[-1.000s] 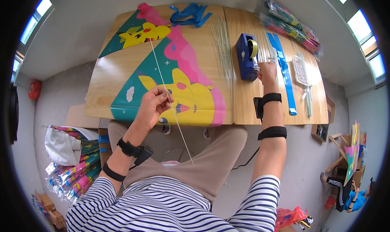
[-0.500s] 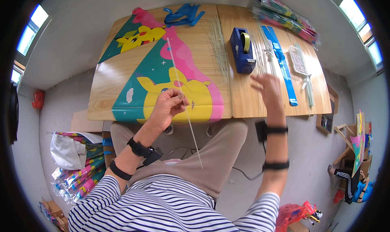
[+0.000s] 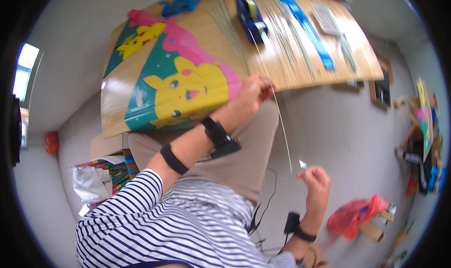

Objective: Assembling a character-themed kite by attaching support rods and securing them with tape.

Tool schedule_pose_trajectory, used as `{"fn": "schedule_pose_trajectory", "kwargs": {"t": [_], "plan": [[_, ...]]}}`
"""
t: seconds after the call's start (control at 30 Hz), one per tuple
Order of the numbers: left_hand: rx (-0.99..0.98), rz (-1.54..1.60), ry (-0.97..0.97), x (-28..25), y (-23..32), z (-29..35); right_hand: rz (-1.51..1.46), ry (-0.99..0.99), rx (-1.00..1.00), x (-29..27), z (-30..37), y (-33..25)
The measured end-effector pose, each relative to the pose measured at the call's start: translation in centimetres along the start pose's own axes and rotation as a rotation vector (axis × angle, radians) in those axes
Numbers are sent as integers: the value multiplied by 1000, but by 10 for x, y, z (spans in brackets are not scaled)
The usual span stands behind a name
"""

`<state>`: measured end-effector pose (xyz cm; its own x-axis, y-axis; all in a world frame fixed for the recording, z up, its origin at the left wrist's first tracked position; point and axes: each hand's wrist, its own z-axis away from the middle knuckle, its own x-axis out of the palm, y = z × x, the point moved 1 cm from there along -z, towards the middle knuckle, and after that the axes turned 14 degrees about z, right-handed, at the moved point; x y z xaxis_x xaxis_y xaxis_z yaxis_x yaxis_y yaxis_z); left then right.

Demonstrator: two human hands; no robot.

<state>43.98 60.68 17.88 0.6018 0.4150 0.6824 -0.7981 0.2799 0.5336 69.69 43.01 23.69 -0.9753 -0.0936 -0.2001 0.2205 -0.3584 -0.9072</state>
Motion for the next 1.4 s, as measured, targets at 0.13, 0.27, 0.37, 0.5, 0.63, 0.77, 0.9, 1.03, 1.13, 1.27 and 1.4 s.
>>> {"fn": "schedule_pose_trajectory", "kwargs": {"t": [0.13,0.27,0.37,0.5,0.63,0.77,0.9,1.03,1.13,1.27,1.4], "plan": [[-20,13,-22,5,-2,6,31,-15,51,-3,-1,8],[-64,-61,-7,10,-3,12,-95,-22,108,4,3,10],[-47,-73,-7,8,0,11,-85,-49,76,5,0,14],[-42,-129,-31,3,-6,9,-85,-49,72,3,-2,18],[-42,-107,5,2,-9,13,-157,-44,119,5,0,18],[-63,-112,11,-6,5,7,-174,-44,115,1,-2,18],[32,-177,66,-23,54,-30,-184,-46,128,-4,-9,20],[150,-228,137,-33,117,-66,-166,-34,172,-6,-17,29],[222,-210,213,-29,141,-89,-157,-30,199,-7,-22,36],[328,-252,233,-21,157,-115,-170,-13,240,-10,-27,39],[316,-289,279,-25,153,-156,-158,-10,260,-11,-28,45]]}}
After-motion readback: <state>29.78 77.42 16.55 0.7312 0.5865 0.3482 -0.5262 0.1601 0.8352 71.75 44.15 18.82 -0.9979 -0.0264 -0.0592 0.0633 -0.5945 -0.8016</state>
